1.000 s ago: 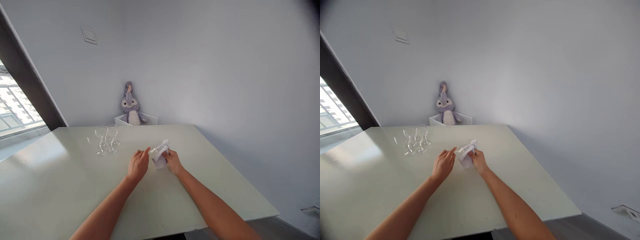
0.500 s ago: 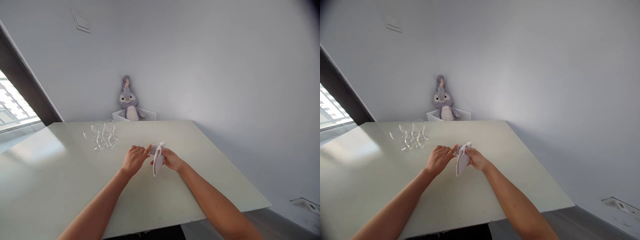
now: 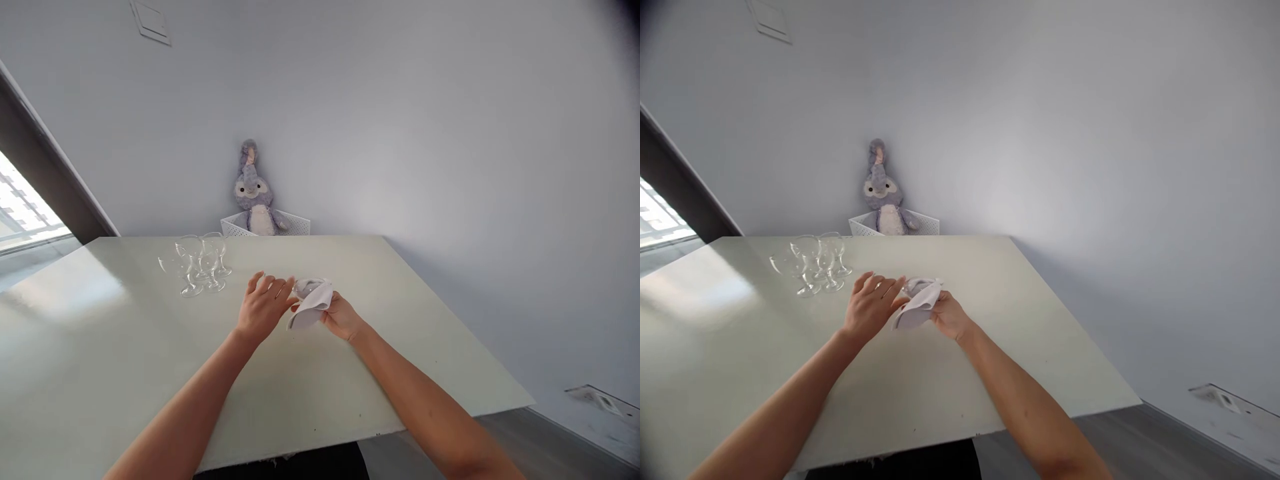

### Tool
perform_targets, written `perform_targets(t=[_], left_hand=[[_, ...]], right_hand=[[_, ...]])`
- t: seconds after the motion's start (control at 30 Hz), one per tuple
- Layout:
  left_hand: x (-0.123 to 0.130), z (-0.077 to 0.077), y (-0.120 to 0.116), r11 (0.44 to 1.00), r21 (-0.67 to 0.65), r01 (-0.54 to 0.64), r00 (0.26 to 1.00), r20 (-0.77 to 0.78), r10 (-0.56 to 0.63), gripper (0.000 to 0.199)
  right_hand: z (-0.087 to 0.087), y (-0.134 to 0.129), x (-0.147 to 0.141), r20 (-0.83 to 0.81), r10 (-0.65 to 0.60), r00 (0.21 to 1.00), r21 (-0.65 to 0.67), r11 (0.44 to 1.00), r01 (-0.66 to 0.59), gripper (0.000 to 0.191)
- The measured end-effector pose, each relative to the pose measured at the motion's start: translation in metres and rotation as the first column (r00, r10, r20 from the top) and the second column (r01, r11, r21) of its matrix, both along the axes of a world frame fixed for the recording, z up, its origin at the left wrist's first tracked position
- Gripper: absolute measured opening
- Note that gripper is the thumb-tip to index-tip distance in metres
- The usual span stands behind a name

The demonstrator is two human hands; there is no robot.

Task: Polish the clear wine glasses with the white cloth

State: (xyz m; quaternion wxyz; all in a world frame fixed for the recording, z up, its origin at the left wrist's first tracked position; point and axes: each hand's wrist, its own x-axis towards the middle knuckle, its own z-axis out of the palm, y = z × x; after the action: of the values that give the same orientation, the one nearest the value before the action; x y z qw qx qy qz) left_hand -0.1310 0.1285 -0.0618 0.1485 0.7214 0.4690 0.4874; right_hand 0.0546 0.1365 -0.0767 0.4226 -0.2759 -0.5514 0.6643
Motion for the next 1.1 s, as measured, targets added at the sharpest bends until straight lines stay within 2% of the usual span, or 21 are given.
perform_targets(t=[0.07, 0.17, 0.27, 0.3, 0.33, 0.37, 0.4, 0.43, 0.47, 0.53, 0.6, 0.67, 0.73, 0.77, 0.8, 0.83, 0.87, 0.93, 0.97, 1.03, 1.1], left_hand=[[-0.004, 0.002, 0.001, 0.999, -0.044, 0.021, 0.999, -0.023, -0.022, 0.028], [-0.015, 0.003, 0.003, 0.974, -0.206, 0.098, 0.975, -0.178, -0.136, 0.029], [-0.02, 0.001, 0.003, 0.867, -0.465, 0.178, 0.861, -0.353, -0.365, 0.045], [-0.017, 0.001, 0.001, 0.857, -0.489, 0.161, 0.83, -0.403, -0.386, 0.048], [-0.013, 0.0, 0.0, 0.887, -0.446, 0.12, 0.817, -0.464, -0.344, 0.049], [-0.008, -0.001, -0.002, 0.94, -0.336, 0.064, 0.816, -0.525, -0.243, 0.047], [-0.002, -0.003, -0.004, 0.985, -0.169, -0.01, 0.818, -0.569, -0.089, 0.044], [0.004, -0.004, -0.006, 0.998, 0.003, -0.069, 0.811, -0.582, 0.058, 0.04], [0.008, -0.005, -0.007, 0.989, 0.12, -0.086, 0.797, -0.587, 0.141, 0.039], [0.012, -0.006, -0.007, 0.979, 0.193, -0.069, 0.779, -0.602, 0.173, 0.039], [0.008, -0.007, -0.006, 0.996, 0.074, -0.051, 0.792, -0.605, 0.086, 0.041], [0.0, -0.009, -0.004, 0.983, -0.182, 0.0, 0.836, -0.54, -0.1, 0.047], [-0.005, -0.011, -0.003, 0.884, -0.447, 0.14, 0.858, -0.391, -0.333, 0.054], [-0.006, -0.012, -0.003, 0.82, -0.533, 0.21, 0.849, -0.316, -0.423, 0.056], [-0.005, -0.014, -0.003, 0.782, -0.572, 0.248, 0.842, -0.272, -0.465, 0.058], [-0.002, -0.015, -0.004, 0.797, -0.557, 0.234, 0.851, -0.28, -0.445, 0.058], [0.002, -0.017, -0.006, 0.856, -0.486, 0.176, 0.868, -0.332, -0.368, 0.055], [0.01, -0.018, -0.008, 0.978, -0.207, 0.022, 0.874, -0.471, -0.119, 0.043], [0.013, -0.018, -0.01, 0.998, -0.046, -0.032, 0.857, -0.515, 0.004, 0.037], [0.016, -0.016, -0.011, 0.983, 0.169, -0.066, 0.818, -0.555, 0.15, 0.035], [0.012, -0.014, -0.009, 0.978, 0.203, -0.055, 0.8, -0.576, 0.165, 0.032]], right_hand=[[-0.002, 0.0, 0.001, 0.021, 0.058, 0.998, 0.002, 0.998, -0.058, 0.03], [-0.001, 0.001, 0.01, 0.255, 0.095, 0.962, 0.116, 0.985, -0.128, 0.018], [-0.002, 0.004, 0.019, 0.399, 0.108, 0.911, 0.179, 0.965, -0.193, 0.013], [-0.003, 0.005, 0.019, 0.402, 0.117, 0.908, 0.16, 0.968, -0.195, 0.013], [-0.005, 0.007, 0.019, 0.377, 0.114, 0.919, 0.127, 0.977, -0.173, 0.013], [-0.008, 0.009, 0.017, 0.326, 0.091, 0.941, 0.085, 0.988, -0.125, 0.014], [-0.01, 0.01, 0.015, 0.26, 0.052, 0.964, 0.036, 0.997, -0.064, 0.016], [-0.013, 0.011, 0.013, 0.191, 0.008, 0.982, -0.015, 1.0, -0.005, 0.019], [-0.014, 0.012, 0.01, 0.128, -0.03, 0.991, -0.059, 0.998, 0.037, 0.021], [-0.015, 0.011, 0.008, 0.079, -0.035, 0.996, -0.087, 0.995, 0.042, 0.022], [-0.012, 0.008, 0.011, 0.159, 0.03, 0.987, -0.02, 0.999, -0.027, 0.018], [-0.006, 0.006, 0.018, 0.312, 0.091, 0.946, 0.077, 0.99, -0.121, 0.014], [0.0, 0.005, 0.027, 0.437, 0.13, 0.89, 0.136, 0.969, -0.208, 0.014], [0.002, 0.005, 0.031, 0.473, 0.145, 0.869, 0.146, 0.96, -0.24, 0.014], [0.003, 0.006, 0.033, 0.488, 0.157, 0.859, 0.145, 0.955, -0.258, 0.013], [0.002, 0.008, 0.035, 0.483, 0.16, 0.861, 0.136, 0.957, -0.254, 0.013], [0.001, 0.009, 0.035, 0.456, 0.149, 0.877, 0.121, 0.966, -0.227, 0.012], [-0.003, 0.013, 0.03, 0.353, 0.092, 0.931, 0.071, 0.99, -0.124, 0.013], [-0.006, 0.015, 0.027, 0.287, 0.056, 0.956, 0.034, 0.997, -0.068, 0.014], [-0.01, 0.016, 0.02, 0.177, 0.013, 0.984, -0.046, 0.999, -0.005, 0.018], [-0.011, 0.014, 0.016, 0.146, 0.036, 0.989, -0.071, 0.997, -0.026, 0.018]])
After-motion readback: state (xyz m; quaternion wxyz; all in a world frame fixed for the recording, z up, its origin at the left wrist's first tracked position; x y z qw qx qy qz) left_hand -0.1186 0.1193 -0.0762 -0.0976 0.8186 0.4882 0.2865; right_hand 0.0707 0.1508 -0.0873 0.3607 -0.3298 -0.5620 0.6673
